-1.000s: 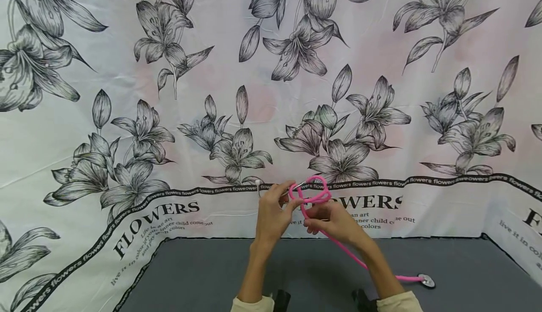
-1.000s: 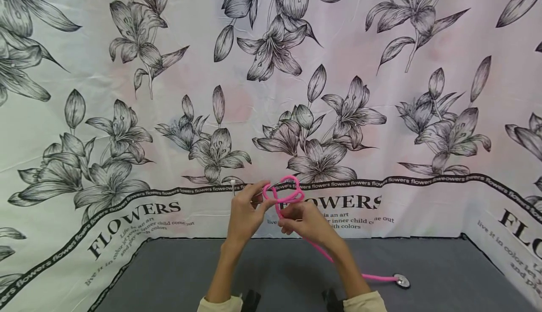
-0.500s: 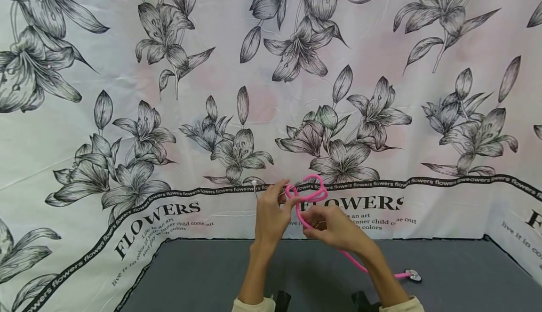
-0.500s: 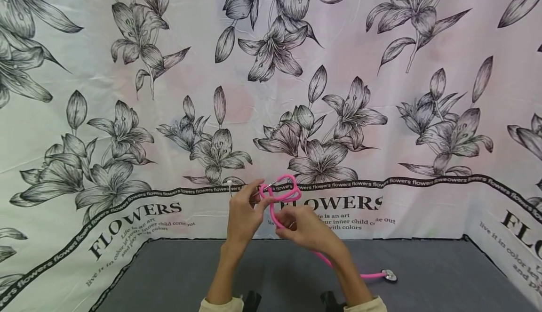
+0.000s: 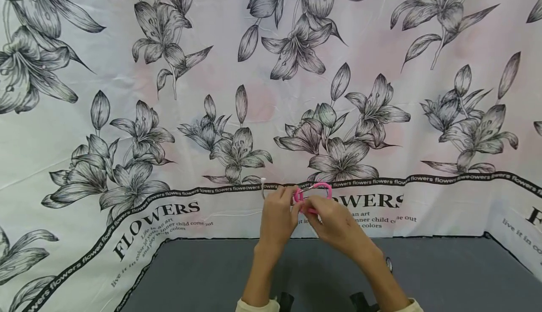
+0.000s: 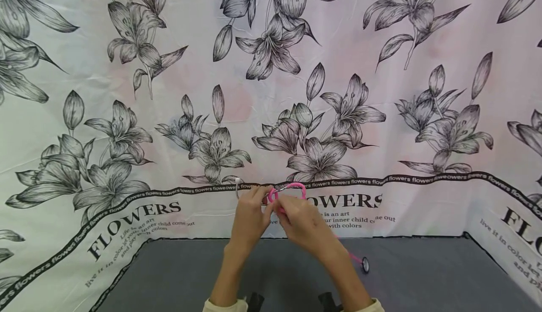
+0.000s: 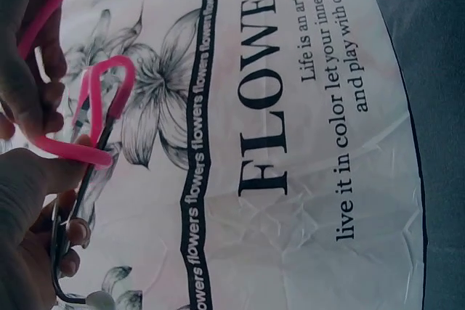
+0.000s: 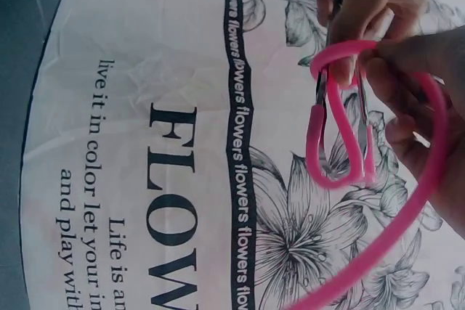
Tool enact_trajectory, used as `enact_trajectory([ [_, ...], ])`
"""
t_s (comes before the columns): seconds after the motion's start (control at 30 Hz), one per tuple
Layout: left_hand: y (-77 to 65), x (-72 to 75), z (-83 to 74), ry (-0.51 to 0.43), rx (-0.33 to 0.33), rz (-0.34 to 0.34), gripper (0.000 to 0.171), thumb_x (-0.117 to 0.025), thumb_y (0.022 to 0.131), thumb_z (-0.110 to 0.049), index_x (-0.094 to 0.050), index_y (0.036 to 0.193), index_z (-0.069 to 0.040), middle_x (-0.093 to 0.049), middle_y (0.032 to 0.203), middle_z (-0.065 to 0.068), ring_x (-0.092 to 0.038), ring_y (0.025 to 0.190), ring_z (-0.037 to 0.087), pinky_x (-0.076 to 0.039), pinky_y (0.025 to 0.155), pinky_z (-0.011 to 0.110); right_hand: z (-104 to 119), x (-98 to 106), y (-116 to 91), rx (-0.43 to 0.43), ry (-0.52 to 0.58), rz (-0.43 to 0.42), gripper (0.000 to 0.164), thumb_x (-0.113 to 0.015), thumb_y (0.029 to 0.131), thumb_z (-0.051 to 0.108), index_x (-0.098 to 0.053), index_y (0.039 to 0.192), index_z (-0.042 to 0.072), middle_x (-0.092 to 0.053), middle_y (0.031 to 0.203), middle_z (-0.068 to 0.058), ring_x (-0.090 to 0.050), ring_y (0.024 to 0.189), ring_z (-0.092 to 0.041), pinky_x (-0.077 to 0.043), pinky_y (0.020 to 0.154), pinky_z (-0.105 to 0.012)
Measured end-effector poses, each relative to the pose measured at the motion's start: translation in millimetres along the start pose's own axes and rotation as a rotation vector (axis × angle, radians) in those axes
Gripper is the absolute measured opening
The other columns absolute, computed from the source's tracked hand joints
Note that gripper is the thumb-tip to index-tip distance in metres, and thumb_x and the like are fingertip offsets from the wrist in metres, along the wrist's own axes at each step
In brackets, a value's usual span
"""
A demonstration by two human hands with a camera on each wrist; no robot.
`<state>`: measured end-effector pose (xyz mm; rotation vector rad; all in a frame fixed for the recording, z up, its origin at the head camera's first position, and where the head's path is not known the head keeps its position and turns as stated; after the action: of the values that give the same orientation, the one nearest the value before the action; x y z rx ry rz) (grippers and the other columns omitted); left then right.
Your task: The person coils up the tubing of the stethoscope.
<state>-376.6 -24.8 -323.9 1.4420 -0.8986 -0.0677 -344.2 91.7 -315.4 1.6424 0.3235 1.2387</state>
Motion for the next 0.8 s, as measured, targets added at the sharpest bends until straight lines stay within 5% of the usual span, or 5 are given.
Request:
enact_trajectory([
  [0.27, 1.8, -8.7, -16.4, 0.046, -0.06, 0.133, 0.032, -0.083, 0.088, -0.017, -0.072, 0.116, -0.007, -0.07, 0.095, 0.005, -0.069, 0.088, 0.02, -0.057, 0.086, 0.035, -9, 20, 1, -0.017, -0.189, -0.195, 0.029, -0.09, 0.07, -0.006, -0.075, 0.094, 0.001, -0.075, 0.087, -0.008, -0.07, 0.081, -0.023, -0.06, 0.07, -0.035],
  [0.6, 2.8, -10.6, -29.1, 0.125, -0.151, 0.212, 0.037, -0.076, 0.092, -0.006, -0.07, 0.129, -0.008, -0.065, 0.093, 0.001, -0.063, 0.085, 0.016, -0.052, 0.087, 0.034, -25, 22, -3, -0.129, -0.187, -0.225, 0.026, -0.092, 0.071, 0.001, -0.073, 0.089, 0.004, -0.075, 0.099, -0.015, -0.066, 0.096, -0.033, -0.059, 0.084, -0.046],
  [0.8, 1.3, -11.9, -26.5, 0.083, -0.151, 0.304, 0.035, -0.061, 0.103, -0.013, -0.065, 0.137, -0.007, -0.063, 0.099, 0.001, -0.061, 0.096, 0.017, -0.049, 0.097, 0.035, -28, 21, -3, -0.203, -0.193, -0.232, 0.028, -0.092, 0.072, 0.002, -0.074, 0.094, 0.003, -0.078, 0.087, -0.009, -0.067, 0.085, -0.026, -0.057, 0.071, -0.039],
])
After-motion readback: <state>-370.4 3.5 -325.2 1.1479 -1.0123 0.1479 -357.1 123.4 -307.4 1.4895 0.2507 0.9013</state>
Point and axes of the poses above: each hand's wrist, its own y-axis towards the middle knuckle, its own x-axis out of the back of the hand, z = x × y, the point moved 8 cm from there along y, towards the middle knuckle
